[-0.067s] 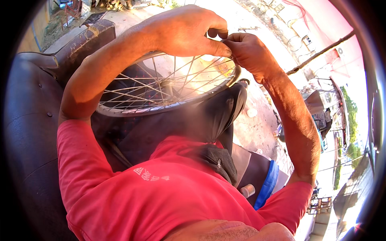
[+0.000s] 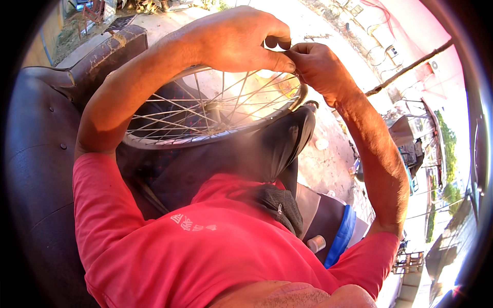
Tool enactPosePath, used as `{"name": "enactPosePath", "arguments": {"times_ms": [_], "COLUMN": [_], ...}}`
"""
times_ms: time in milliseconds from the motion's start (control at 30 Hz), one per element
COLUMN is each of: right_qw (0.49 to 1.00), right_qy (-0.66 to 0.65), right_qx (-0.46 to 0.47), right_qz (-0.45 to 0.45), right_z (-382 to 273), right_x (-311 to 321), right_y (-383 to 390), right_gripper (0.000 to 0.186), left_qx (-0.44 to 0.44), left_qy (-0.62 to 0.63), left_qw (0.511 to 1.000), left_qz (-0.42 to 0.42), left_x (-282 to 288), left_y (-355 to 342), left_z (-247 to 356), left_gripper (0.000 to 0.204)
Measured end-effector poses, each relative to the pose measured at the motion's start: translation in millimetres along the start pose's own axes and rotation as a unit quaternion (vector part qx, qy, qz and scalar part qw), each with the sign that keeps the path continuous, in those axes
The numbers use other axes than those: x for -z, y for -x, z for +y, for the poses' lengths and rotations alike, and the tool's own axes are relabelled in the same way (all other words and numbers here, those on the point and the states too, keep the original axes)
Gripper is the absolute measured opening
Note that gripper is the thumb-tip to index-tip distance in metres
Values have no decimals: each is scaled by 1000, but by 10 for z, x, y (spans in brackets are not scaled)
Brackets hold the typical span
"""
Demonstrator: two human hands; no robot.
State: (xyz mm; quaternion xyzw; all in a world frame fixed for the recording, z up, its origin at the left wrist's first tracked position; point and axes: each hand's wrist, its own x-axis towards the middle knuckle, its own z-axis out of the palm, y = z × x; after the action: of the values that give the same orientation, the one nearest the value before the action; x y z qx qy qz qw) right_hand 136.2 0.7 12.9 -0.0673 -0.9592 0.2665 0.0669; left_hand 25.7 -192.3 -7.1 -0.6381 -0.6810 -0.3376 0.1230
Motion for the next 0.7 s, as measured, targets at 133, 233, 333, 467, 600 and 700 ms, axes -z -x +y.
{"name": "enactPosePath", "arguments": {"times_ms": [133, 233, 333, 467, 600, 700], "right_qw": [995, 995, 999, 997, 994, 995], "right_qy": [96, 48, -40, 4, 100, 73], "right_qx": [9, 82, 9, 74, 5, 55], "right_qz": [26, 23, 2, -6, 34, 36], "right_z": [-67, 119, 80, 192, -92, 37], "right_x": [-38, -34, -2, 2, -49, -59], "right_y": [-1, -47, -32, -60, 32, -20], "right_gripper": [39, 40, 40, 41, 41, 37], "left_qx": [9, 12, 13, 8, 30, 26], "left_qy": [8, 12, 11, 8, 13, 16], "left_qw": [1000, 1000, 1000, 1000, 999, 999], "left_qz": [-3, -5, -4, -2, -9, -8], "left_x": [-3, 5, 9, 3, 13, 11], "left_y": [7, 9, 8, 9, 12, 10], "left_z": [6, 32, 35, 17, 59, 59], "left_gripper": [38, 38, 38, 37, 37, 37]}}
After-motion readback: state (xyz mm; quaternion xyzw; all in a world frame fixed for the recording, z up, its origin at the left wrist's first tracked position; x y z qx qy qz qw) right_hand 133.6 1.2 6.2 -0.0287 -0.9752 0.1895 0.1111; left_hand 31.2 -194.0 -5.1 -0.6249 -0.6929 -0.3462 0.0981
